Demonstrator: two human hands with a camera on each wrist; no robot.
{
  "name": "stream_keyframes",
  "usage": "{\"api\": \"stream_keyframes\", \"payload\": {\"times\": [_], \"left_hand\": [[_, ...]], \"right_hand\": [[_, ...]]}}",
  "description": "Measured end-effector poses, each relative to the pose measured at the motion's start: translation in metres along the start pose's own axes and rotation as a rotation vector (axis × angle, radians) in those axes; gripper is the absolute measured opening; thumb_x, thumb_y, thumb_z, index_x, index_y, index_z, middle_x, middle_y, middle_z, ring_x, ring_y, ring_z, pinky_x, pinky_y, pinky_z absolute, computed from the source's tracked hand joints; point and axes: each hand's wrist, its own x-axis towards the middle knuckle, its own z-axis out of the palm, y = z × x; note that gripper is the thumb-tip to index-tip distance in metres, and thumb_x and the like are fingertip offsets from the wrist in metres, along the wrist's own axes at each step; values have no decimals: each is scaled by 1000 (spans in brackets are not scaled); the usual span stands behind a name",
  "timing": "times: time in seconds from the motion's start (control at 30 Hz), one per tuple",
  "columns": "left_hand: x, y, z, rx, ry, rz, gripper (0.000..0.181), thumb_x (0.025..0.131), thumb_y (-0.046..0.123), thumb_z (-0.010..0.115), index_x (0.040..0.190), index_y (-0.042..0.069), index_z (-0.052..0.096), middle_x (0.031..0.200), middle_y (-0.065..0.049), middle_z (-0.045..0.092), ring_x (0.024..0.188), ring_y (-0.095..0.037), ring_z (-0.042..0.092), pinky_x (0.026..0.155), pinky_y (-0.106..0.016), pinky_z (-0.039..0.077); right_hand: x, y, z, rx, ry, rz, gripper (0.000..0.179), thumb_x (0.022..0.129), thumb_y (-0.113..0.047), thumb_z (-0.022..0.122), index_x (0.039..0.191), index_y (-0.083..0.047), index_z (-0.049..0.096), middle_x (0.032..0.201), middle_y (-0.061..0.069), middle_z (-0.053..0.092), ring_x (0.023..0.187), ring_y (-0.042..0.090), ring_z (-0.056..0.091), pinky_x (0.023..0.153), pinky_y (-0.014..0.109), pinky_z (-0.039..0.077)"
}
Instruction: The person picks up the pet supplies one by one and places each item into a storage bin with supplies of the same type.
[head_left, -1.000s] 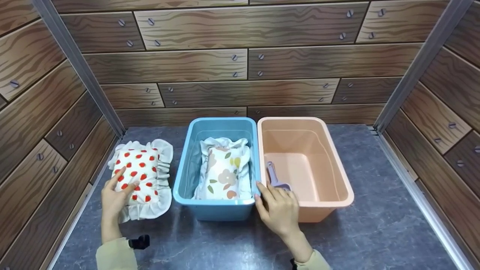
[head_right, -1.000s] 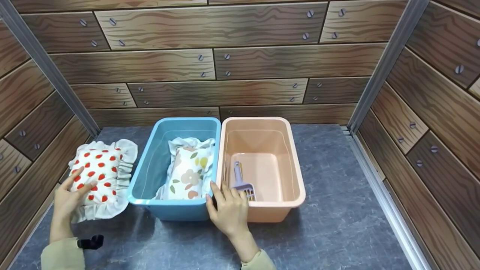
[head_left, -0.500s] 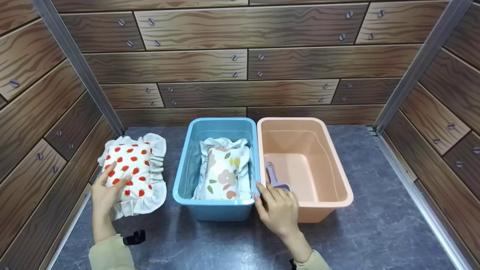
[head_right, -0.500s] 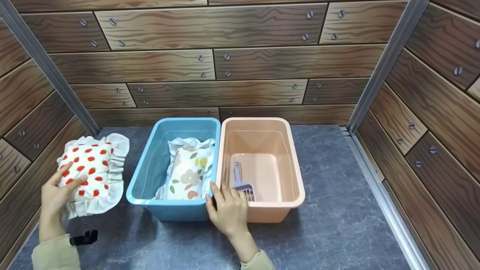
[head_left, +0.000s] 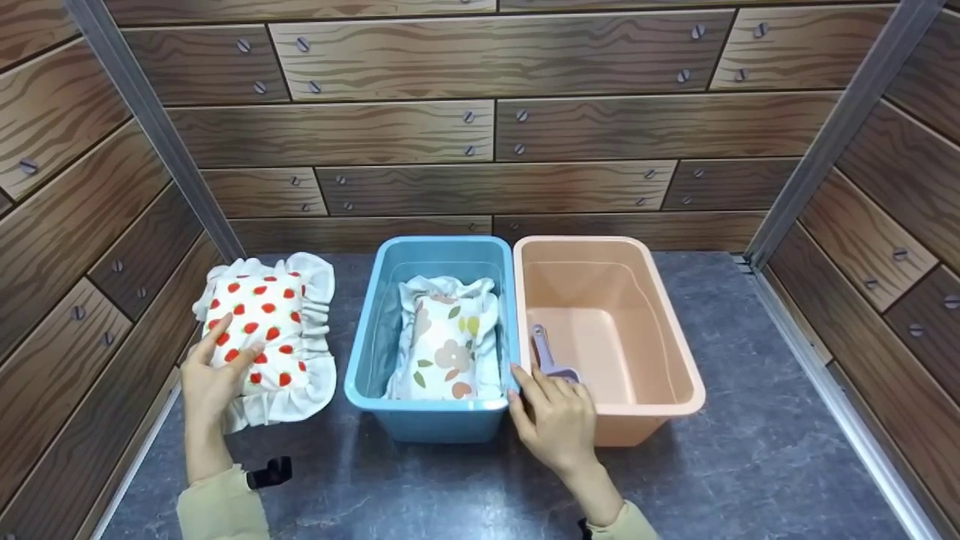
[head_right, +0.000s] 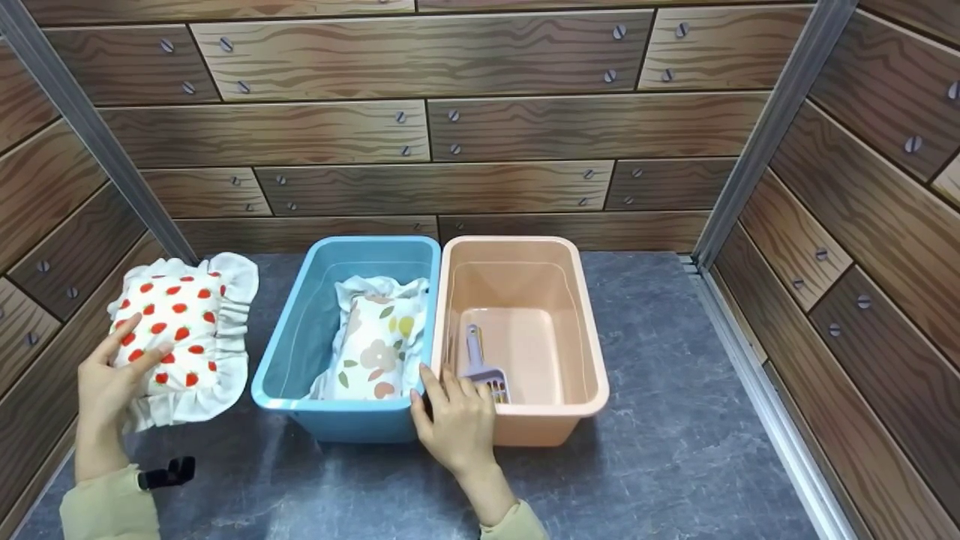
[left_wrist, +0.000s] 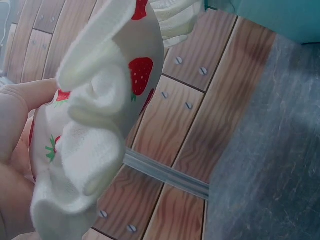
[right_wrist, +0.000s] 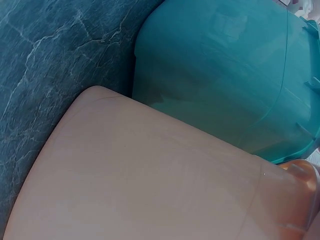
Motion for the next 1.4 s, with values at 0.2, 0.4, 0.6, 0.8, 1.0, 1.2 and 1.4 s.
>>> {"api": "stream_keyframes", "payload": {"times": [0.2,0.4,0.6,0.8,1.0,1.2,1.4], "left_hand": [[0,8,3,21,20,7,64,83,4,75,141,8,52,138,-25,43,132,-37,38,112,-51,26],[-4,15,4,48,24,25,64,83,3,75,142,9,52,131,-24,45,125,-37,42,108,-52,31],[-8,23,8,79,38,81,62,83,4,75,140,8,54,126,-24,47,120,-37,45,104,-50,33],[-11,33,16,86,34,122,63,80,4,78,138,7,55,123,-22,50,117,-30,45,101,-43,34],[-15,40,27,52,44,131,63,78,3,79,137,8,57,114,-18,51,105,-22,46,94,-30,34],[-17,45,36,82,17,141,65,79,4,79,139,8,55,112,-18,51,103,-23,46,92,-31,34],[-18,47,43,92,-12,152,66,79,4,79,140,8,54,112,-17,50,102,-23,45,91,-31,34]], "right_hand": [[0,0,1,-8,0,8,43,100,-42,45,109,-13,76,96,13,75,76,27,68,65,42,48],[0,-1,0,-10,3,9,44,100,-42,44,109,-13,76,96,13,75,75,27,68,63,42,46],[0,-1,-1,-13,3,8,45,101,-43,43,109,-13,76,97,13,75,75,27,67,64,42,46],[0,-1,0,-15,6,5,45,101,-43,43,109,-13,76,97,12,75,75,27,67,64,42,46],[0,-1,-1,-16,0,6,44,100,-43,44,109,-13,76,96,12,75,75,27,67,63,42,46],[-1,0,0,-17,6,1,44,100,-42,44,108,-13,76,95,12,75,74,27,68,62,41,46],[0,-1,-1,-12,2,1,45,101,-43,44,108,-12,76,96,12,75,75,27,68,62,42,46]]}}
